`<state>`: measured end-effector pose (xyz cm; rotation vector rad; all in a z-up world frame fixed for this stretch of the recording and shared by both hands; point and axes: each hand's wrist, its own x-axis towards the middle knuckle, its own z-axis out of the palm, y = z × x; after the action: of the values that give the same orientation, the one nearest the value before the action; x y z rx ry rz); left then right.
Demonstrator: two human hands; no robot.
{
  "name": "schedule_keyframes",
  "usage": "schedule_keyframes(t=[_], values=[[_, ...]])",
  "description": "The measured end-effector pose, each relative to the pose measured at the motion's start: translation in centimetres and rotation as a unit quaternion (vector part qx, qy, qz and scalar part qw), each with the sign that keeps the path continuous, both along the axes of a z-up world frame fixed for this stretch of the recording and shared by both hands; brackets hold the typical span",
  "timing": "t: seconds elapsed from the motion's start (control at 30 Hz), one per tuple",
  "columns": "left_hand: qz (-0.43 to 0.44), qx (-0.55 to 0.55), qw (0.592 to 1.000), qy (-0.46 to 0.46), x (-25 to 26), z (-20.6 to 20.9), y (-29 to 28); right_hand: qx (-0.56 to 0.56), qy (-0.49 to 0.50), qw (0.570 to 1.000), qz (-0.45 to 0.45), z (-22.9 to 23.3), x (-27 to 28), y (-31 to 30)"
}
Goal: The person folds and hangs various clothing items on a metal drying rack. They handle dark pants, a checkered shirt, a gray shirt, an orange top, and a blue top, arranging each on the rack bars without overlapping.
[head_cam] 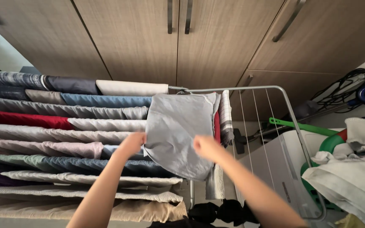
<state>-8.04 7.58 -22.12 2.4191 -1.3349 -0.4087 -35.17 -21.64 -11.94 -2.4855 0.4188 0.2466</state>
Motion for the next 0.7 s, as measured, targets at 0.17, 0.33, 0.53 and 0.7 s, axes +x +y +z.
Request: schedule_keyframes(t=[0.17, 0.33, 0.53, 0.7], values=[[0.057, -0.058, 0.993, 0.088, -5.4, 0.3, 3.8, -0.048, 0.31, 0.945, 0.089, -2.5, -6.0, 3.5], [0.141, -0.162, 0.97, 0.113, -9.4, 1.6, 4.0, 0.332, 0.204, 0.849, -0.356, 0.9, -7.0, 7.4], [0.13, -0.195, 0.97, 0.059, -9.9, 3.6, 3.1, 0.481, -0.023, 0.695, -0.534, 1.4, -6.7, 9.3], [0.16, -0.201, 0.963, 0.084, -8.9, 3.1, 2.7, 0.463, -0.02, 0.711, -0.528, -2.0, -6.9, 8.3]])
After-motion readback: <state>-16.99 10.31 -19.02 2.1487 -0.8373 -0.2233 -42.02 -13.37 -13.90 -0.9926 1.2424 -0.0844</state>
